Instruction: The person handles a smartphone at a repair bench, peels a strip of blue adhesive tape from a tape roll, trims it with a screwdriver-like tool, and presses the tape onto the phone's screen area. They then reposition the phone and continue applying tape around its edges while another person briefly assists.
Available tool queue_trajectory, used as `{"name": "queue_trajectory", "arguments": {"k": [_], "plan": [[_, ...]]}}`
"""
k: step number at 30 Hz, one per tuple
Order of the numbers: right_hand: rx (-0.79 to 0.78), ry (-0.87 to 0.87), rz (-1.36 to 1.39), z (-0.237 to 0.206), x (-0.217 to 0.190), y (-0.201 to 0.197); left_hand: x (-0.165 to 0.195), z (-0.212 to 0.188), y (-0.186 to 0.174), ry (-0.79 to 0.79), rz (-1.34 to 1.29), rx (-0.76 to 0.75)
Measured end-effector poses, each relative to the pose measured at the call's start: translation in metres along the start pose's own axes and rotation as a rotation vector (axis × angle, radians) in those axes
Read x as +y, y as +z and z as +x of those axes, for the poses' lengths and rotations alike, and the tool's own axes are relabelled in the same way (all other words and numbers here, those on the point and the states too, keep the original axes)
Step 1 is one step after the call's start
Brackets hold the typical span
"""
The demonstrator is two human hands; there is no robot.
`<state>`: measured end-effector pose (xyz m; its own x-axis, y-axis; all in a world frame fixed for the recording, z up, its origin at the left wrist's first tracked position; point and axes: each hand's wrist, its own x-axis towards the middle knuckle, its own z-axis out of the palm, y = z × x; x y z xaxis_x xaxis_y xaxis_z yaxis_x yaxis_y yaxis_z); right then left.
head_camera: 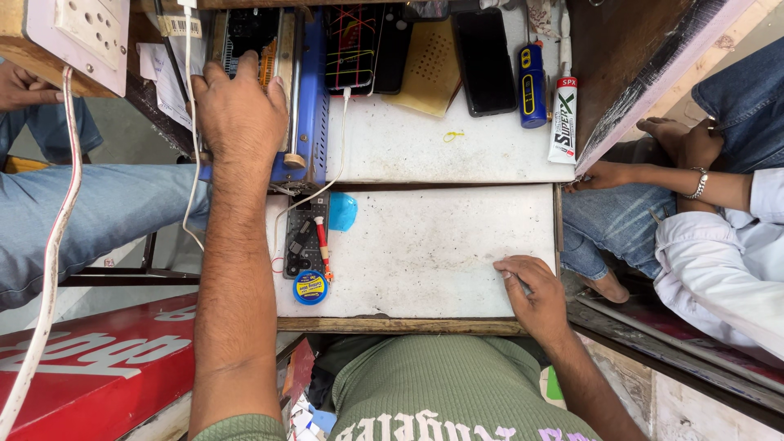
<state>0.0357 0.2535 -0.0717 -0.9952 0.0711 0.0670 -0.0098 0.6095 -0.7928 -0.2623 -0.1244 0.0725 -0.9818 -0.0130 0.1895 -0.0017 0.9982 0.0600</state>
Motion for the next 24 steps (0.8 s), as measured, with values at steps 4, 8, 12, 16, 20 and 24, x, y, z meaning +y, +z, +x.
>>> {"name": "queue_trajectory", "arguments": {"k": [4, 8, 12, 16, 20, 24], "plan": [[-0.007, 0.006, -0.007, 0.0001, -0.0004, 0.0000, 0.0005, 0.0012, 0.0009, -0.011, 0.008, -0.007], [-0.003, 0.010, 0.000, 0.0005, -0.0019, -0.0006, 0.0006, 0.0020, 0.0010, -0.027, -0.005, -0.016], [0.006, 0.004, 0.020, 0.0009, -0.0028, -0.0011, 0.0004, 0.0017, 0.0005, -0.019, 0.006, -0.007], [0.006, -0.008, 0.011, 0.0015, -0.0029, -0.0013, 0.0005, 0.0013, 0.0002, -0.011, 0.006, 0.004], [-0.006, 0.013, 0.016, 0.0024, -0.0038, -0.0018, 0.0007, 0.0010, 0.0012, -0.011, -0.002, 0.014], [0.002, -0.005, 0.037, 0.0020, -0.0049, -0.0026, 0.0002, 0.0020, 0.0023, 0.001, -0.012, 0.033]]}}
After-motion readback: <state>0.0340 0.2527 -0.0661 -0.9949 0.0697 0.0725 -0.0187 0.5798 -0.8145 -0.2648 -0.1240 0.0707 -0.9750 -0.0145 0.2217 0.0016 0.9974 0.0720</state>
